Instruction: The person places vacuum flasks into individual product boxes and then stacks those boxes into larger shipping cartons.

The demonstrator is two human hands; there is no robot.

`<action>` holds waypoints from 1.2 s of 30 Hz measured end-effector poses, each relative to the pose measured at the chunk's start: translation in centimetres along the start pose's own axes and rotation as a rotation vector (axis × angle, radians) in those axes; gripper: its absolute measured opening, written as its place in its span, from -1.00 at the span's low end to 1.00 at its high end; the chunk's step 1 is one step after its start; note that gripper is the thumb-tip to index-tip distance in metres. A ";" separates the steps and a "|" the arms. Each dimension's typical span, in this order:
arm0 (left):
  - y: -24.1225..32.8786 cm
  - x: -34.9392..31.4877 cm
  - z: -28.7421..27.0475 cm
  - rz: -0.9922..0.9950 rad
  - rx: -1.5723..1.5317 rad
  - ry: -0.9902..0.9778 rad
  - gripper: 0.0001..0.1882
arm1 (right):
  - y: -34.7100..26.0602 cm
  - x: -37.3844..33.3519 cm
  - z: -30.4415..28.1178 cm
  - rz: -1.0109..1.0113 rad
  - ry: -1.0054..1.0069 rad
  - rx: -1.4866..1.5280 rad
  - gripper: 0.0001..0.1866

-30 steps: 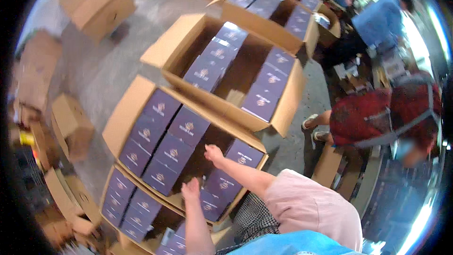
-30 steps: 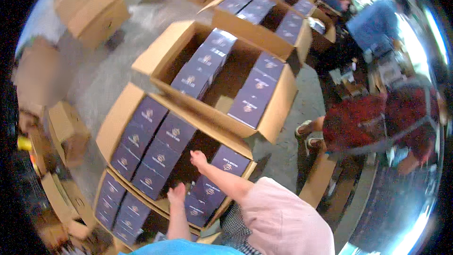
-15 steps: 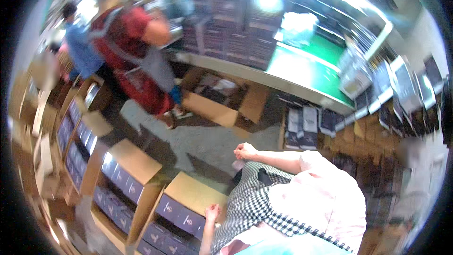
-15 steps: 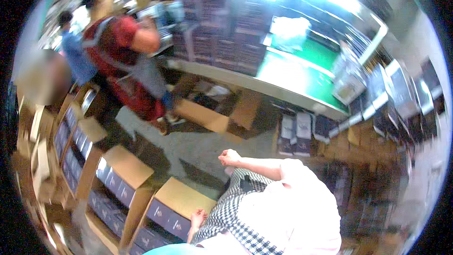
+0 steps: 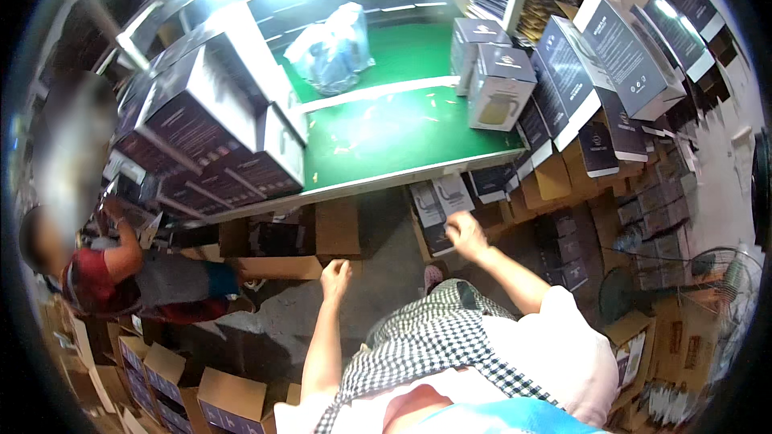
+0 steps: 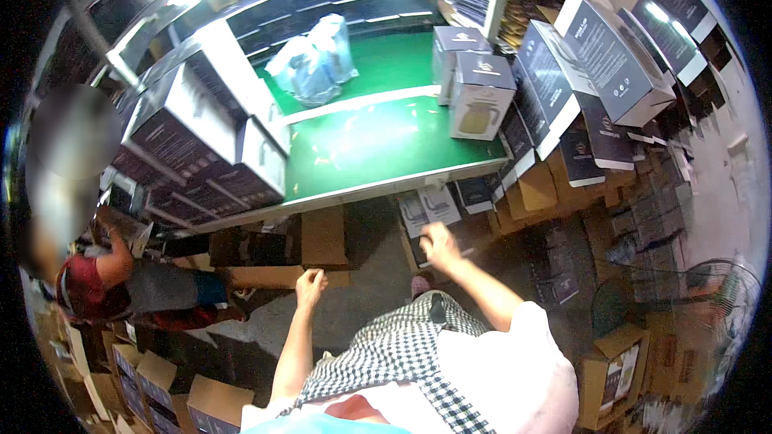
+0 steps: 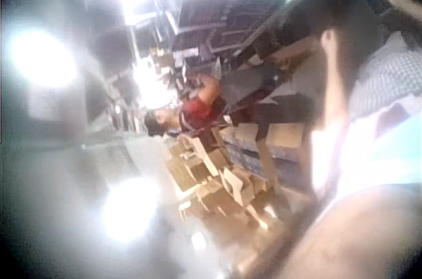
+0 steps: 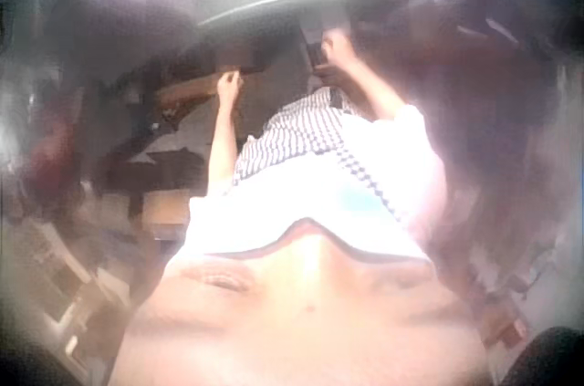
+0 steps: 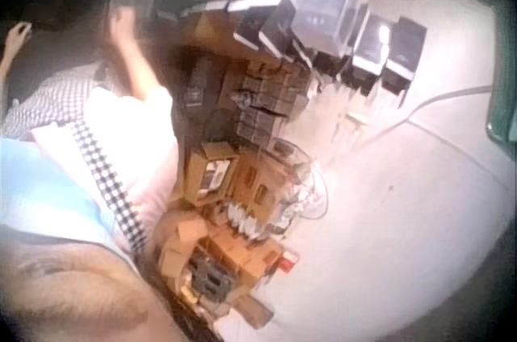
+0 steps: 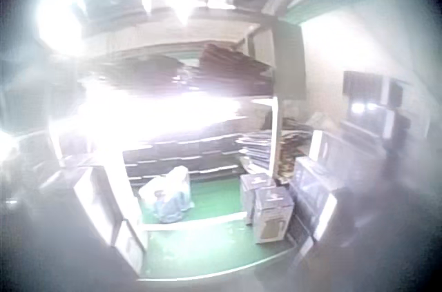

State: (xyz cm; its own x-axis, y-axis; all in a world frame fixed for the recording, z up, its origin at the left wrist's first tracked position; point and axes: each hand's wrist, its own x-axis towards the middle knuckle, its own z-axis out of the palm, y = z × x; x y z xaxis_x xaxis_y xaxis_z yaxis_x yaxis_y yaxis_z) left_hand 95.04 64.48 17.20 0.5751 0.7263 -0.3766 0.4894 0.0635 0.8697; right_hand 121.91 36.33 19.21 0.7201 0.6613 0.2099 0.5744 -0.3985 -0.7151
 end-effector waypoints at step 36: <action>54.3 15.1 41.8 1.213 -0.027 -0.887 -0.84 | -5.0 4.4 -37.8 -0.152 1.333 -0.488 -0.91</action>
State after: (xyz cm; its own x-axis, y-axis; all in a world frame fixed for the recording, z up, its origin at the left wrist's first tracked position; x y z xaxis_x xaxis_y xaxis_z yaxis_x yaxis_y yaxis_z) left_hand 157.71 50.29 45.38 0.8152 -0.2926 0.4998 -0.5682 -0.2366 0.7882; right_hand 136.96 17.22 48.87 0.3050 -0.2557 0.9174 0.5550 -0.7351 -0.3894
